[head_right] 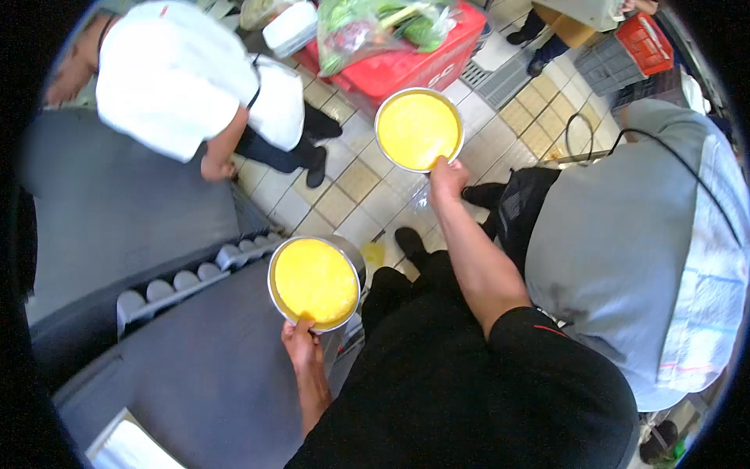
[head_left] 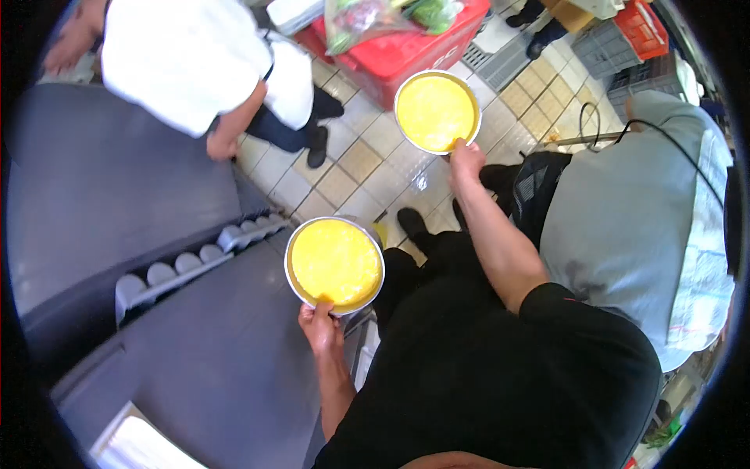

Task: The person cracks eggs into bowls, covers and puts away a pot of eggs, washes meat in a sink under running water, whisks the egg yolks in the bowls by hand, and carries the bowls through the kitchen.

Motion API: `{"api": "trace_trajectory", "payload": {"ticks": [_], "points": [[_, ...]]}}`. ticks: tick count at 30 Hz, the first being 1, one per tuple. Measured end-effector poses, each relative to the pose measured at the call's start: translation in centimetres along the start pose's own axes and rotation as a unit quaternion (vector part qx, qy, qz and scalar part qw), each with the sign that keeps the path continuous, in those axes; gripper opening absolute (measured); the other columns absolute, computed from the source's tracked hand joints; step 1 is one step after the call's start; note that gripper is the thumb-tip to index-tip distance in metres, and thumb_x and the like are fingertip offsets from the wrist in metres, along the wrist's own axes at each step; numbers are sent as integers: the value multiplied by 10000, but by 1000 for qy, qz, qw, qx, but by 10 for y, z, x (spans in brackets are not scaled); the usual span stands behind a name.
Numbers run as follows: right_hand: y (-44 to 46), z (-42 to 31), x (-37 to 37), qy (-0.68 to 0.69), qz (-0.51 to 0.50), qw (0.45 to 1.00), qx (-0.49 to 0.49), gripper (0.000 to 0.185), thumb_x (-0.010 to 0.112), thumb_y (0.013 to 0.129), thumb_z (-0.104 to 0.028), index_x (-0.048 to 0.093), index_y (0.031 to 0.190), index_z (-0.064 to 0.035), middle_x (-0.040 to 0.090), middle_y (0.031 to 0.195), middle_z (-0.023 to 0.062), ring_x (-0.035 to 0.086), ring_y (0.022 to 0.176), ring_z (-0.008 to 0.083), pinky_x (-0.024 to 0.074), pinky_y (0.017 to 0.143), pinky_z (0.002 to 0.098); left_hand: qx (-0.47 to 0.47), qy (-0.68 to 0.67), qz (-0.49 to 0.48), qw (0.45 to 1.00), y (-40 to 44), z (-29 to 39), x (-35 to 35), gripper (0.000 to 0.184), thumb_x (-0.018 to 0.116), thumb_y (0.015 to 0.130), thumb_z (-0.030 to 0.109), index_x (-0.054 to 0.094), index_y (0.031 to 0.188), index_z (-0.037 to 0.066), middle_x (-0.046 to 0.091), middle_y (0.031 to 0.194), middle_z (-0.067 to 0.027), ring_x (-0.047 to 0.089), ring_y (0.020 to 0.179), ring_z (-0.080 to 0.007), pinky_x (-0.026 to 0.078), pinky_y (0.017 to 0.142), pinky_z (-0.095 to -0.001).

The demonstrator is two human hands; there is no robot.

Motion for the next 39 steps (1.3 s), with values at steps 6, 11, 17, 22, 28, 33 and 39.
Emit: {"api": "trace_trajectory", "payload": {"ticks": [6,11,17,22,28,33,39], "points": [[68,-45,45,19,70,997,41,110,523,854,-57,563,892,38,637,865,133,648,727,230,556,596,388,37,16,-35,999,44,65,90,111,535,781,-49,547,837,47,566,659,-21,447,440,-76,328,384,-212],[115,-79,53,43,117,991,45,215,505,863,-68,568,1028,56,639,985,156,663,798,268,581,627,411,58,55,-56,995,81,108,145,100,529,776,-45,536,827,41,562,652,-24,443,439,-77,314,386,-210],[162,-125,60,103,167,980,39,242,484,862,-72,558,1061,44,638,1026,152,667,852,274,590,687,409,67,65,-115,989,146,158,219,127,525,745,-54,535,831,38,589,692,-45,457,430,-87,332,378,-213],[229,-147,34,106,255,961,18,279,478,867,-79,571,1109,24,644,1015,142,664,837,257,585,663,387,53,126,-155,979,197,182,308,121,539,735,-42,519,815,47,569,670,-38,427,416,-83,311,378,-217],[305,-199,-7,163,333,929,-15,269,451,875,-61,501,1118,44,596,1089,165,644,919,283,584,734,437,63,245,-240,937,233,206,461,129,552,746,-25,536,864,23,575,689,-50,464,447,-104,346,405,-227],[376,-249,-56,185,376,907,-40,256,446,879,-42,506,1112,46,617,1079,156,664,928,276,591,782,443,38,235,-299,924,221,204,605,149,544,744,-32,536,886,10,608,744,-68,461,442,-102,336,397,-224],[452,-294,-118,208,444,869,-68,202,479,879,-54,522,1045,53,625,1038,161,672,888,268,602,738,422,42,305,-358,882,192,179,770,188,541,737,-39,548,918,10,604,740,-66,455,442,-96,325,385,-223]]}}
Point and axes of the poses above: each hand's wrist, its own y-axis towards the middle knuckle, its own x-axis out of the palm, z = x × y, the point moved 5 cm from there along y, towards the middle knuckle
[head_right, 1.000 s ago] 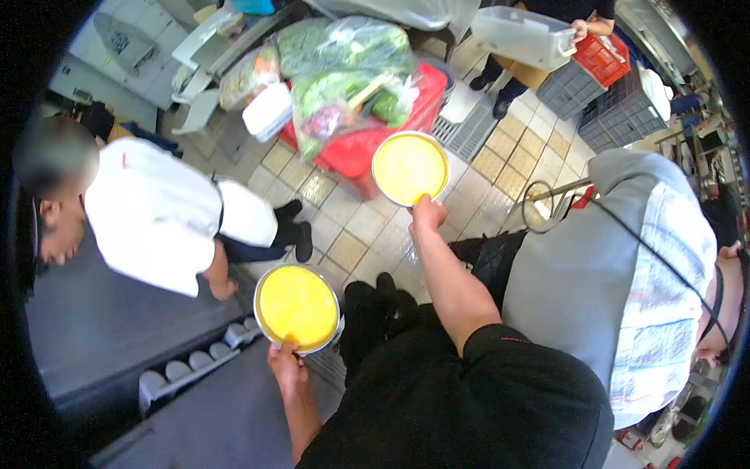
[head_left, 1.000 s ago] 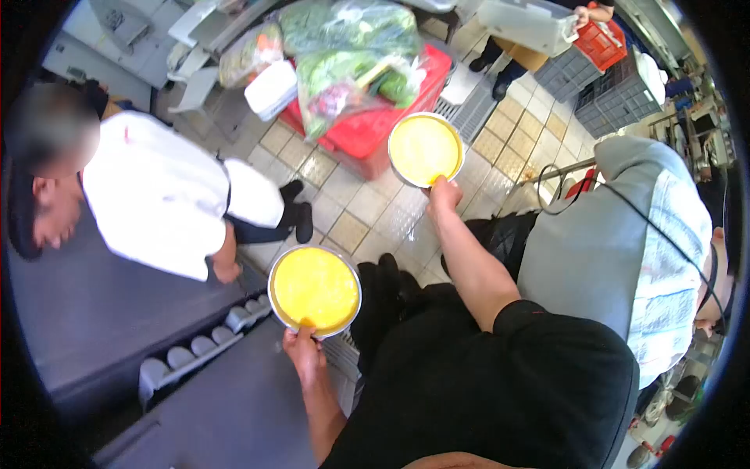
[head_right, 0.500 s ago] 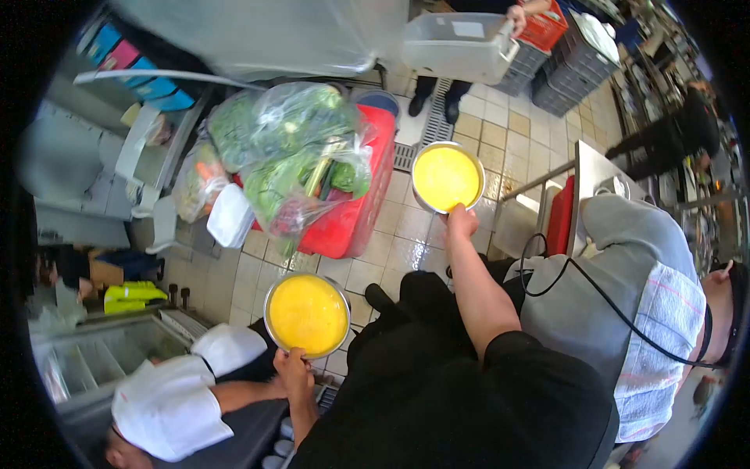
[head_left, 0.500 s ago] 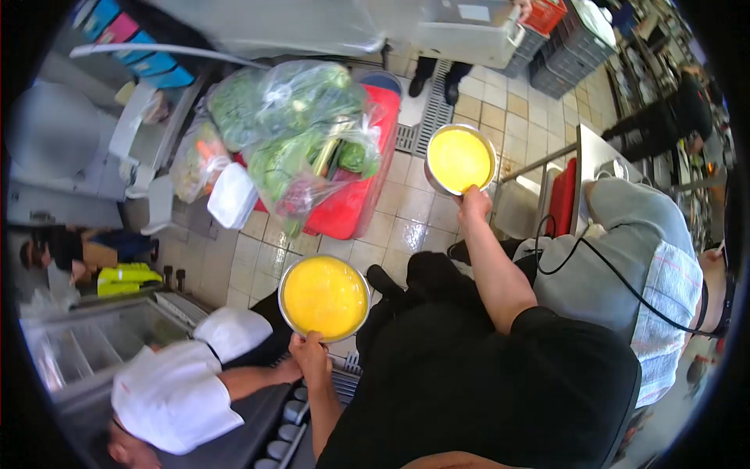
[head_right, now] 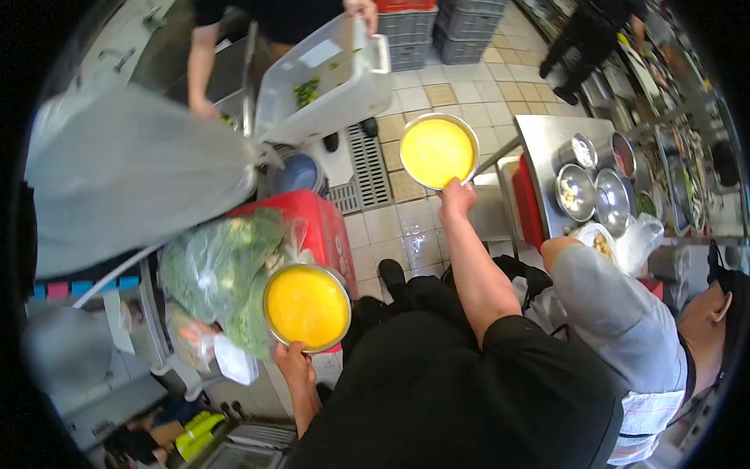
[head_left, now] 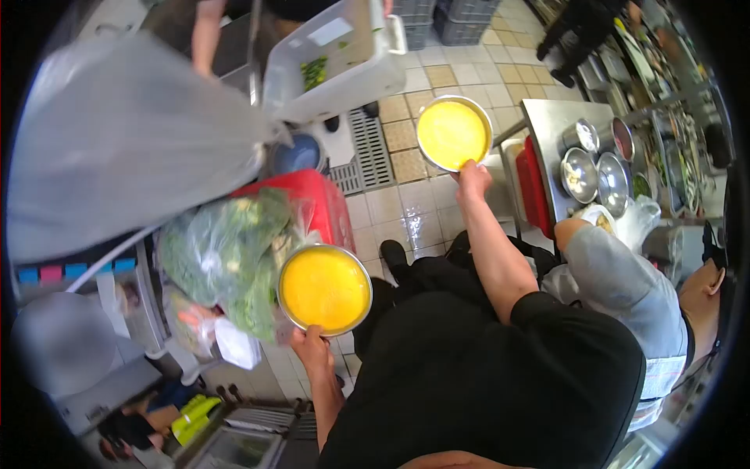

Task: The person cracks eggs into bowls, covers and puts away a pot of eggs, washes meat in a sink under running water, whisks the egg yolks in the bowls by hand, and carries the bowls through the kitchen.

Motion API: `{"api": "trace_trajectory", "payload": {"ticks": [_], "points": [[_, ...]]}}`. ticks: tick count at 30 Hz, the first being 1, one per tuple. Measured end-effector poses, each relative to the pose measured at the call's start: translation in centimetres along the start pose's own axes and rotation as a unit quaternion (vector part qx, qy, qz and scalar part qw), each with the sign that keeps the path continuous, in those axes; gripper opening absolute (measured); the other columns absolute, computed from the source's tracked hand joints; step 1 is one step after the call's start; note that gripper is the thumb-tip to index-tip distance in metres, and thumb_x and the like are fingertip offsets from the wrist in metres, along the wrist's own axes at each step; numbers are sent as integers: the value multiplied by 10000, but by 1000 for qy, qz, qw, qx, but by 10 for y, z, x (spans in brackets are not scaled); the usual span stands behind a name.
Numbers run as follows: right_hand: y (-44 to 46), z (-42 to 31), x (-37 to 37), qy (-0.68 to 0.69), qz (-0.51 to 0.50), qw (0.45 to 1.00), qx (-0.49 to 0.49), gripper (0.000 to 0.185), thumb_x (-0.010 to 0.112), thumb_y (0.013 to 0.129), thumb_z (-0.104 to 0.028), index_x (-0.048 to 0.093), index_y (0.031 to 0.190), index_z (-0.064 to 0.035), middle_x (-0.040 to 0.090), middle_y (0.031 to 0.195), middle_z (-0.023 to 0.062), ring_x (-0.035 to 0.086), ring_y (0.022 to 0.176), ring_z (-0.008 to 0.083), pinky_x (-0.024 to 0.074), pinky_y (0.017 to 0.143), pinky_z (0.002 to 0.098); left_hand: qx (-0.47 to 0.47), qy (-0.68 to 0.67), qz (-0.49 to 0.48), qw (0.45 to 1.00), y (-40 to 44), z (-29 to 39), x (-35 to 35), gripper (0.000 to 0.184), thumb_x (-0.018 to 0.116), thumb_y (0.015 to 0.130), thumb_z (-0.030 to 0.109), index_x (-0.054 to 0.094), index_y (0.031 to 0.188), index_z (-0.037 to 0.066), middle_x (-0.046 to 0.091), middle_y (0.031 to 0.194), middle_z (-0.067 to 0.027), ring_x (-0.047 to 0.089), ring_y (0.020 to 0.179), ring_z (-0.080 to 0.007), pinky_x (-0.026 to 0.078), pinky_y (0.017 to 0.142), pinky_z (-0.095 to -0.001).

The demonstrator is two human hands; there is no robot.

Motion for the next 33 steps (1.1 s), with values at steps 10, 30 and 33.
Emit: {"api": "trace_trajectory", "payload": {"ticks": [10,30,33], "points": [[114,-96,53,39,96,994,17,158,515,870,-41,568,968,70,666,932,179,701,745,288,611,617,431,13,123,-242,962,116,90,262,134,542,769,-44,567,891,5,621,733,-56,488,450,-84,367,404,-228],[386,-266,18,74,173,982,5,177,515,824,-14,610,936,83,663,849,144,669,678,236,575,579,399,-15,318,-416,852,142,104,749,127,527,761,-41,566,882,-33,586,643,-80,465,395,-110,349,361,-251],[439,-286,9,68,184,980,13,188,504,820,1,609,946,93,666,850,163,684,684,258,601,606,424,-6,298,-419,858,153,102,822,145,526,756,-39,574,892,-30,601,653,-81,469,394,-108,347,359,-243]]}}
Point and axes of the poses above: each hand's wrist, its own y-axis towards the middle knuckle, its own x-axis out of the palm, z = x × y, the point moved 5 cm from there along y, towards the middle knuckle
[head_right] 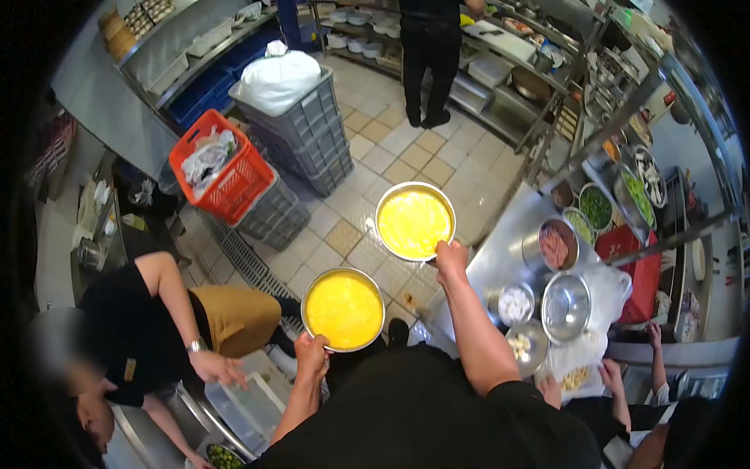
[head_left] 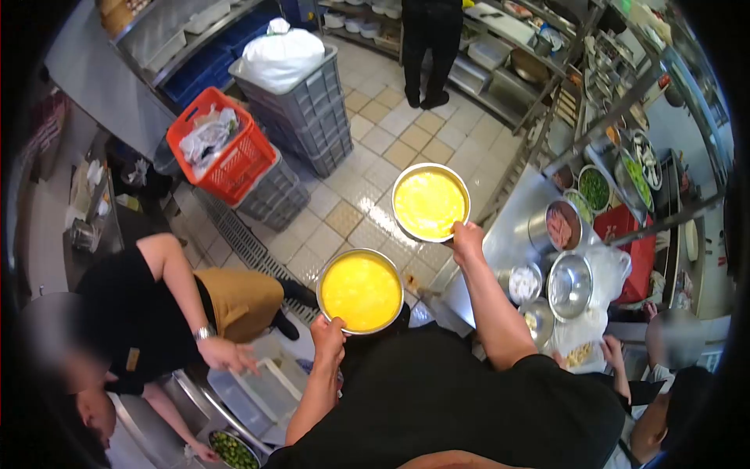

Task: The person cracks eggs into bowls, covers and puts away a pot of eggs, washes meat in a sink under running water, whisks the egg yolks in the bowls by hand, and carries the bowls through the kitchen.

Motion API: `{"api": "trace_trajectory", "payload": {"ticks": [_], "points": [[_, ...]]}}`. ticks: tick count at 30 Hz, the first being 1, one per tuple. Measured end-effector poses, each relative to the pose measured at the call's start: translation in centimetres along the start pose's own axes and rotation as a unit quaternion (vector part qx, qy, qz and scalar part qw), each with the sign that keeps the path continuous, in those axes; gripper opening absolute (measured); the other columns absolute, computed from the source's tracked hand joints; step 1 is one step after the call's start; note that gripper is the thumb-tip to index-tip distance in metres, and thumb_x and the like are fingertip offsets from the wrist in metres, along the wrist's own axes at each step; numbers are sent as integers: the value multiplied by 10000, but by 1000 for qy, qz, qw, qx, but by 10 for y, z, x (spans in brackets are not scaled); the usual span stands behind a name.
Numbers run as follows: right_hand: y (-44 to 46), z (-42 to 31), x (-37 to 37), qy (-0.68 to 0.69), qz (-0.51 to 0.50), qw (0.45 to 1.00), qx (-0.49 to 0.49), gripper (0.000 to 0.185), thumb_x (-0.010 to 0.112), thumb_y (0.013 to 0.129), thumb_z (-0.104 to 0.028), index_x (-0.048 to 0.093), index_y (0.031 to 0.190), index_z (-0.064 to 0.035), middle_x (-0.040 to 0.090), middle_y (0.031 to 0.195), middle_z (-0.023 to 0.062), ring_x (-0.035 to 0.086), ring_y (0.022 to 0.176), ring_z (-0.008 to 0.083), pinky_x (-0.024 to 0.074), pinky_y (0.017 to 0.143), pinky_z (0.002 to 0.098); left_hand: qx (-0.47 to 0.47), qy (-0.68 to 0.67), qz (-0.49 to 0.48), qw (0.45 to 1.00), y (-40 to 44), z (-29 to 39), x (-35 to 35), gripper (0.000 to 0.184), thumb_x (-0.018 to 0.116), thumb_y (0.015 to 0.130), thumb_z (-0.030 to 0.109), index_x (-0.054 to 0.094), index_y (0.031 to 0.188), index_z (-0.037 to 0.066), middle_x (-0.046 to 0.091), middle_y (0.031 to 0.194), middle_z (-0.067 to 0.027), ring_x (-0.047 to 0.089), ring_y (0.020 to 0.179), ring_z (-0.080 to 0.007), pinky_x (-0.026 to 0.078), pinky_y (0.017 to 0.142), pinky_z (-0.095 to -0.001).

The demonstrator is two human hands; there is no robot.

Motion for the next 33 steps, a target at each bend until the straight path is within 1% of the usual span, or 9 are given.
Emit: {"api": "trace_trajectory", "payload": {"ticks": [9,18,20,21,24,26,28,30,33], "points": [[144,-51,43,43,67,997,-10,168,505,817,5,610,916,90,665,845,137,659,679,213,577,598,359,-10,-8,1,1000,167,144,61,172,524,744,-33,579,906,-14,604,673,-61,468,425,-96,326,371,-221],[255,-118,72,62,145,987,3,163,509,794,-3,593,923,52,653,859,98,650,675,204,574,599,375,8,56,-23,998,356,302,140,159,515,755,-28,575,898,6,596,695,-59,469,443,-99,323,376,-219],[280,-141,79,84,170,982,-16,116,521,786,-6,588,869,43,634,802,87,615,625,173,524,530,339,19,33,-37,999,397,333,168,163,514,755,-28,576,903,4,600,705,-64,466,443,-97,322,375,-217],[298,-147,73,28,197,980,-30,67,537,784,-19,578,810,27,602,734,75,553,566,142,423,463,306,24,20,-37,999,413,349,184,161,509,755,-30,574,899,4,601,703,-71,473,443,-103,328,376,-216],[342,-178,75,-32,205,977,-49,52,552,783,-32,575,778,14,580,696,66,503,529,128,341,435,299,44,8,-40,998,474,385,223,146,512,759,-28,570,888,2,602,701,-76,484,443,-110,334,375,-218],[363,-211,95,-50,192,980,-11,63,545,786,-45,575,780,10,576,696,58,514,534,136,358,431,301,53,-6,-32,998,501,416,251,133,521,763,-24,563,887,-1,599,693,-79,494,445,-118,339,374,-221],[390,-239,124,51,198,977,-62,66,539,788,-63,552,747,-12,529,634,23,457,470,116,296,391,293,54,-25,-42,997,529,440,277,146,516,757,-32,579,883,5,611,712,-69,502,470,-111,344,396,-226],[429,-267,140,27,180,982,-55,79,525,804,-62,532,731,-33,531,632,18,491,470,125,379,392,287,64,-31,-36,997,556,463,301,134,519,759,-27,569,879,6,601,701,-63,500,468,-111,342,394,-228],[501,-284,154,-101,112,989,7,58,497,823,-27,533,777,-27,603,754,61,618,595,176,578,568,341,45,-54,21,997,590,494,330,121,526,763,-17,570,875,-8,593,684,-63,495,457,-109,337,389,-234]]}}
Point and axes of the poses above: each hand's wrist, its own y-axis towards the middle knuckle, its own x-axis out of the palm, z = x × y, the point moved 5 cm from there along y, towards the middle knuckle
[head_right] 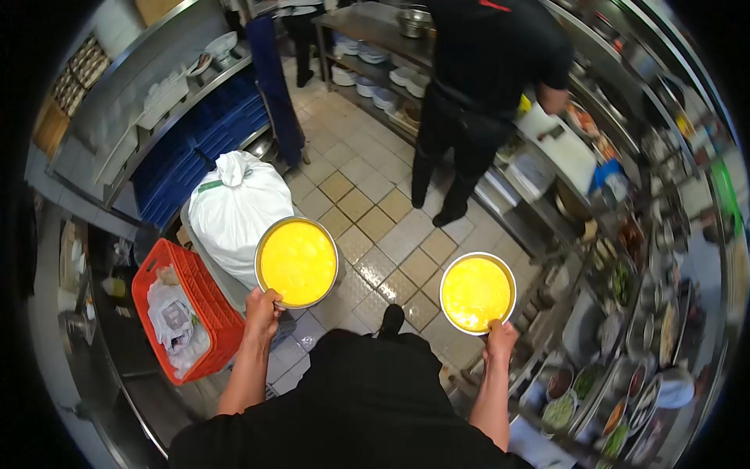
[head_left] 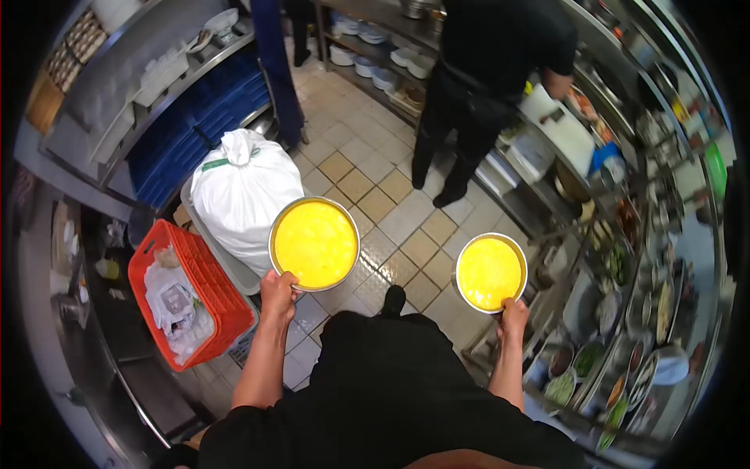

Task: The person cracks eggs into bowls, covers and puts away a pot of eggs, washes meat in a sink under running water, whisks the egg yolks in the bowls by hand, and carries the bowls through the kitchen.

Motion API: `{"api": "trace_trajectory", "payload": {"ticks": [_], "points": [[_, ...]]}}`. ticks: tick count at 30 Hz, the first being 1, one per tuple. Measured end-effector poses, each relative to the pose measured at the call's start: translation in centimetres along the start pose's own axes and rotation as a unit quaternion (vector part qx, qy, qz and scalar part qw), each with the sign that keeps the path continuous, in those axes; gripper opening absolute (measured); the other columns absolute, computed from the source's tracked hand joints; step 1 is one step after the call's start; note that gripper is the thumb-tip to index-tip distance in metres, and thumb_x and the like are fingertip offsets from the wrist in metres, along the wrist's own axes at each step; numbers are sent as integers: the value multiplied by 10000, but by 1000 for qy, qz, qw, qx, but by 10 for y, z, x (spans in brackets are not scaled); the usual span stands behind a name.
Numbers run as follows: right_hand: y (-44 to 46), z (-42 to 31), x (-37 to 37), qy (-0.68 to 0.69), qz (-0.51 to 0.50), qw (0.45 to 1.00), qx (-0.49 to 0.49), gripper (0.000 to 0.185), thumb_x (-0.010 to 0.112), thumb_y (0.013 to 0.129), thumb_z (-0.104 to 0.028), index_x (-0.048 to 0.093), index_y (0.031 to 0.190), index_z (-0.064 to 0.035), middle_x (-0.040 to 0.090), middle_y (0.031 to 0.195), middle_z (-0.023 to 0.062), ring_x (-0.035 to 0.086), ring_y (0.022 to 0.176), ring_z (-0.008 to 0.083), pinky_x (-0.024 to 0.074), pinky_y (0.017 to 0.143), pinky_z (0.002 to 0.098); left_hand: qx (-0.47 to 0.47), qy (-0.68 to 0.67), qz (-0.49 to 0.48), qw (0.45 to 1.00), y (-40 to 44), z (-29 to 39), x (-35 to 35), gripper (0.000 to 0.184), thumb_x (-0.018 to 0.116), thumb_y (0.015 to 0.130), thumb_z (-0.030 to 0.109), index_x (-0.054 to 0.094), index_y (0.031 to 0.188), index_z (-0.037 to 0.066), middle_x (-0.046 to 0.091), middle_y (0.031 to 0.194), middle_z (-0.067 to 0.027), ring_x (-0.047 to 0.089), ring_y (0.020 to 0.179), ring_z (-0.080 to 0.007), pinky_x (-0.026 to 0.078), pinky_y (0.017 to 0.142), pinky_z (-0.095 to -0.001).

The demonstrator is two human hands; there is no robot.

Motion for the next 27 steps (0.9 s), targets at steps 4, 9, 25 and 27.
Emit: {"api": "trace_trajectory", "payload": {"ticks": [4,9,25,27], "points": [[51,-72,86,78,-60,995,-14,43,507,823,-13,540,818,14,611,793,90,619,603,190,574,567,353,-11,10,13,1000,44,36,39,145,539,748,-20,601,880,-17,600,664,-65,492,434,-112,340,385,-241],[114,-152,202,65,-116,991,-10,71,516,840,-30,562,850,22,624,792,93,639,624,209,584,607,360,-40,5,55,998,108,69,80,141,550,746,-19,606,875,-12,603,660,-68,502,439,-115,341,385,-241],[278,-319,539,-54,-226,973,-2,67,543,837,-40,553,771,-38,595,681,65,541,467,147,479,450,279,-70,-21,108,991,348,169,187,86,556,765,-23,571,836,22,604,645,-58,513,433,-119,378,397,-238],[302,-336,576,-78,-226,971,18,48,534,834,-28,561,795,-28,612,714,76,580,525,158,510,504,295,-65,-37,121,990,379,181,202,71,557,764,-22,566,817,25,595,627,-55,506,427,-115,368,394,-235]]}}
Point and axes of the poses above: each hand's wrist, its own y-axis towards the middle knuckle, its own x-axis out of the palm, z = x × y, the point moved 5 cm from there along y, towards the middle knuckle
